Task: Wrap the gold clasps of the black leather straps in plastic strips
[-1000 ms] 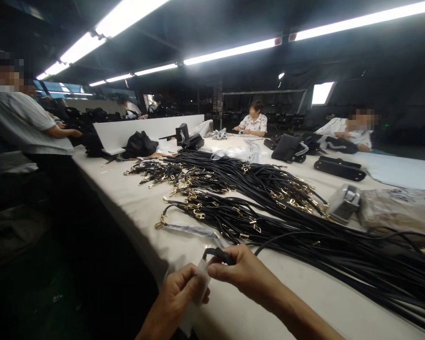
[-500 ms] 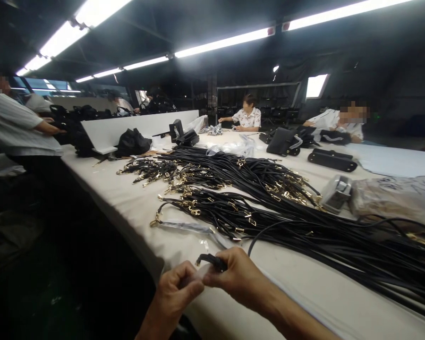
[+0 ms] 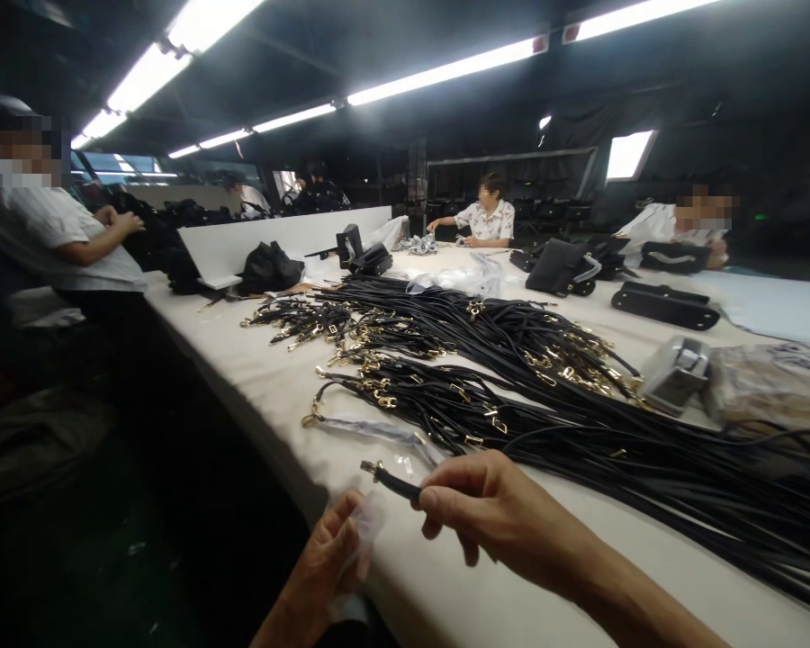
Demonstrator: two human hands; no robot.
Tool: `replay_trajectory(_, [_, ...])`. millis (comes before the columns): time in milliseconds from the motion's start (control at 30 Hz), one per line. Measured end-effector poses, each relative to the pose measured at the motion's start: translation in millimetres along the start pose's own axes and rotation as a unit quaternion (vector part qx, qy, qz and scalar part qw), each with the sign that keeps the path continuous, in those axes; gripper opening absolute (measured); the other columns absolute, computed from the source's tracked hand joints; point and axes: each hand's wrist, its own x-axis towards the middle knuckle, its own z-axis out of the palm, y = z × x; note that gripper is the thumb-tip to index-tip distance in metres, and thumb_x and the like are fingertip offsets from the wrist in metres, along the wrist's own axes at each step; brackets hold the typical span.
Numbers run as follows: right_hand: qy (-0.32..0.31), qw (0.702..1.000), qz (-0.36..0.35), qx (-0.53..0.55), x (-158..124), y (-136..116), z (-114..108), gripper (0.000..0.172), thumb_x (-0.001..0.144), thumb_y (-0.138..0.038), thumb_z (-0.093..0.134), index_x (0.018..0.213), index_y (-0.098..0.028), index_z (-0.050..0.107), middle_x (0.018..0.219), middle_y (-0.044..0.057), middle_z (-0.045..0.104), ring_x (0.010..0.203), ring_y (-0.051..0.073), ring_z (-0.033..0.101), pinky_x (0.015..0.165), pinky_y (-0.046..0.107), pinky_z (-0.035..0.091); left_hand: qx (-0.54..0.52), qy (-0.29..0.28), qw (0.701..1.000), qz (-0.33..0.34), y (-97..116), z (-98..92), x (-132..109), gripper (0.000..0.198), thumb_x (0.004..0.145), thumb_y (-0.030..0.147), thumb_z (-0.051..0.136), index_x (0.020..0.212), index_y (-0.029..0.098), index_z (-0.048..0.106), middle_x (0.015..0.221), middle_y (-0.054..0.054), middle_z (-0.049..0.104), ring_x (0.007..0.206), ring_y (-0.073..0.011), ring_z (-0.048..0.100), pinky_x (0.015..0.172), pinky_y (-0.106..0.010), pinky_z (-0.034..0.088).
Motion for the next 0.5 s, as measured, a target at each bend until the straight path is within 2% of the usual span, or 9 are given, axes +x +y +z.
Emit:
replay_trajectory(100, [-0.013,1.000,-0.002,-0.009,-8.3,-10.0,3.4,0.050,0.080,-0.063,0.067,0.083,-0.014,0.078,0.070,0.006,0.068,0.047,0.006,0.036,0.041,0.018,0.029,-0.038,-0.002,0.999,-0.004,-7.1,-6.7,-2.9,0.055,0.072,0.071,0.072,0.078,0.020,0.051,0.047,0.005,0.051,0.035,-0.0022,0.022,0.038,-0.018,0.010])
replay_trajectory(200, [-0.027,0.999,0.004,-0.020,-16.2,-16.7,6.9,0.051,0.080,-0.065,0.066,0.080,-0.015,0.079,0.066,0.006,0.065,0.047,0.007,0.036,0.041,0.018,0.027,-0.038,0.018,0.999,-0.013,-11.6,-10.6,-5.8,0.055,0.082,0.068,0.065,0.070,0.015,0.058,0.056,0.000,0.056,0.041,-0.0027,0.033,0.042,-0.017,0.020])
replay_trajectory(267, [-0.032,0.999,0.011,-0.025,-20.5,-20.5,9.3,0.052,0.079,-0.067,0.066,0.081,-0.017,0.080,0.067,0.007,0.066,0.048,0.007,0.037,0.041,0.018,0.027,-0.058,0.018,0.998,-0.016,-14.8,-13.2,-6.4,0.051,0.082,0.063,0.069,0.072,0.014,0.061,0.059,0.000,0.057,0.045,-0.0034,0.039,0.045,-0.016,0.026])
replay_trajectory(400, [-0.035,0.998,0.041,-0.019,-24.9,-25.9,13.6,0.050,0.076,-0.067,0.068,0.087,-0.020,0.080,0.073,0.009,0.070,0.048,0.008,0.037,0.041,0.020,0.028,-0.150,-0.008,0.989,0.009,-19.4,-18.3,-6.1,0.045,0.068,0.053,0.086,0.082,0.017,0.062,0.061,0.006,0.051,0.044,-0.0013,0.029,0.041,-0.014,0.021])
replay_trajectory(500, [-0.036,0.998,0.053,-0.015,-24.3,-26.0,16.0,0.051,0.076,-0.068,0.067,0.087,-0.020,0.079,0.074,0.009,0.071,0.049,0.009,0.035,0.041,0.021,0.028,-0.194,-0.035,0.980,0.028,-18.4,-20.1,-6.5,0.042,0.067,0.044,0.090,0.076,0.016,0.060,0.068,0.006,0.047,0.046,0.0002,0.025,0.040,-0.013,0.018])
